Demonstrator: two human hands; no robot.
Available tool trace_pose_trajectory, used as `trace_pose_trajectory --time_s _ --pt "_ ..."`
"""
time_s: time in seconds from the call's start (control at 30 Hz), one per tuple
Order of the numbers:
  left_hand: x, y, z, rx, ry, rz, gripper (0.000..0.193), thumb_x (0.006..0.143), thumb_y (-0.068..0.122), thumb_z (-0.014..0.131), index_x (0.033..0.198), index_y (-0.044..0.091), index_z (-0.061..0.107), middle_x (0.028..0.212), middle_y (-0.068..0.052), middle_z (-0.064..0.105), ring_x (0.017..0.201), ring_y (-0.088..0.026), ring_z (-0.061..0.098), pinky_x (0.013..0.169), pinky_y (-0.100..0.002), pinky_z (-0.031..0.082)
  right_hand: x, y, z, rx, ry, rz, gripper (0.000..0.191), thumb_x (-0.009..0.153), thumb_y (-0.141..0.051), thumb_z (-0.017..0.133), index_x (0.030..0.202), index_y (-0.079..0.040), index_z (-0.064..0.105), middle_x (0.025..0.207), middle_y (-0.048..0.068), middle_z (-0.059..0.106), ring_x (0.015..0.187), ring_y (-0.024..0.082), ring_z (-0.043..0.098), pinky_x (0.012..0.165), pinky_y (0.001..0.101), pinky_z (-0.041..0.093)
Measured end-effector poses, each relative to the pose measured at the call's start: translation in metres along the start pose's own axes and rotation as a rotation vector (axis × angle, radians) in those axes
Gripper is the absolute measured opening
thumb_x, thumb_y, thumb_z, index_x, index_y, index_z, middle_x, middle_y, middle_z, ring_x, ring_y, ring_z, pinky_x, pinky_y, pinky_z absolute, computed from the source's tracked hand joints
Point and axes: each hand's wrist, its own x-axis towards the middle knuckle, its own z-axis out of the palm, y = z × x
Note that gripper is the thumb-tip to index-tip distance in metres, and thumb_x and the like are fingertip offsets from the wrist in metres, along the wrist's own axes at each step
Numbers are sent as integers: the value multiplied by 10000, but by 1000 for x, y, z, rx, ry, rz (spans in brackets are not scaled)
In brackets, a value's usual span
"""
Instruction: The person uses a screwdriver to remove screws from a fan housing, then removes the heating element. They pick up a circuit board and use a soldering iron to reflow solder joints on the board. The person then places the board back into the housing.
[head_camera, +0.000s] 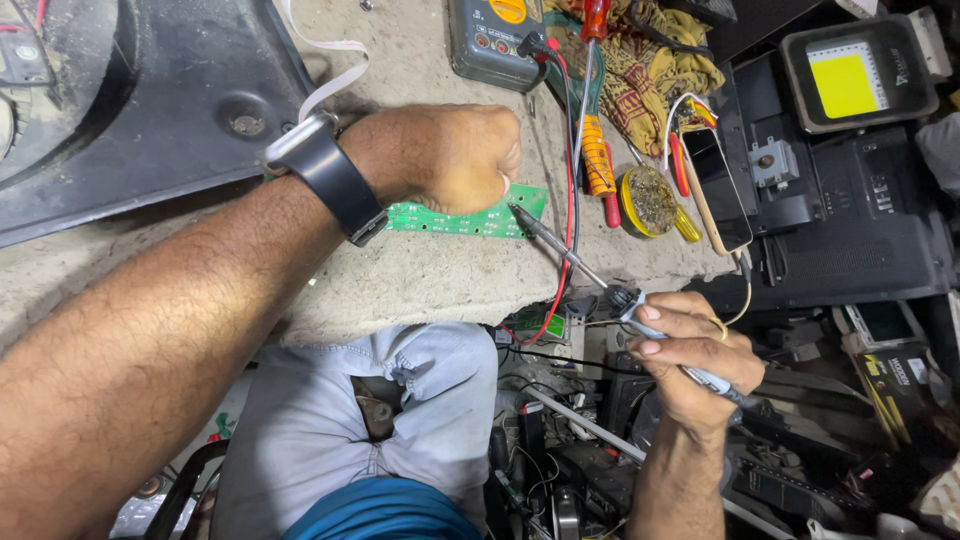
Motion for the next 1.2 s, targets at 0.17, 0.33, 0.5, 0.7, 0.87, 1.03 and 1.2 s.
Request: trace_pose_trajectory --time_s 0.17,0.33,0.5,0.7,0.87,1.03,1.2 --pt "1 1 -2 -20 -55 -23 120 699 39 536 675 -30 631 548 -187 578 488 -302 583 499 -470 464 -3 6 -4 61 29 54 184 810 -32 867 962 -62 766 1102 138 772 1028 265 744 905 361 615" --pt "2 0 -1 -39 -71 -95 111 703 43 542 681 -23 628 544 -176 585 488 -289 587 492 -471 457 -10 8 -7 254 147 38 209 824 0 880 1003 -56 789 1153 152 768 1053 260 746 960 367 593" --pt "5 -3 0 -38 -82 -48 102 703 45 545 681 -16 624 546 -174 586 491 -281 590 493 -465 457 -11 8 -8 247 192 52 234 834 2 888 1042 -54 795 1155 157 766 1112 261 736 1028 370 576" --pt "3 -5 -2 -20 -89 -27 102 716 63 566 693 -18 622 575 -179 603 523 -277 594 505 -464 459 -9 7 -1 141 136 75 221 821 -25 891 1013 -62 788 1114 153 770 1106 274 740 1000 381 596" --pt "3 1 -3 8 -126 -125 80 697 64 597 725 -7 619 619 -180 632 574 -274 634 535 -468 482 -8 5 1 158 135 111 214 825 -31 895 1008 -54 785 1100 155 773 1101 276 742 988 382 604" --pt "3 6 -5 69 -106 -114 92 703 68 613 698 -22 595 654 -197 627 605 -314 635 553 -484 475 -7 7 -4 147 122 124 229 821 -28 896 1019 -48 783 1119 164 767 1102 265 742 1003 370 595" --pt "0 9 -5 39 -79 -107 81 697 66 609 688 -14 596 651 -203 633 599 -315 642 551 -481 481 0 3 -10 180 137 174 200 852 -4 886 1017 -4 772 1156 198 758 1115 261 740 1062 366 572"
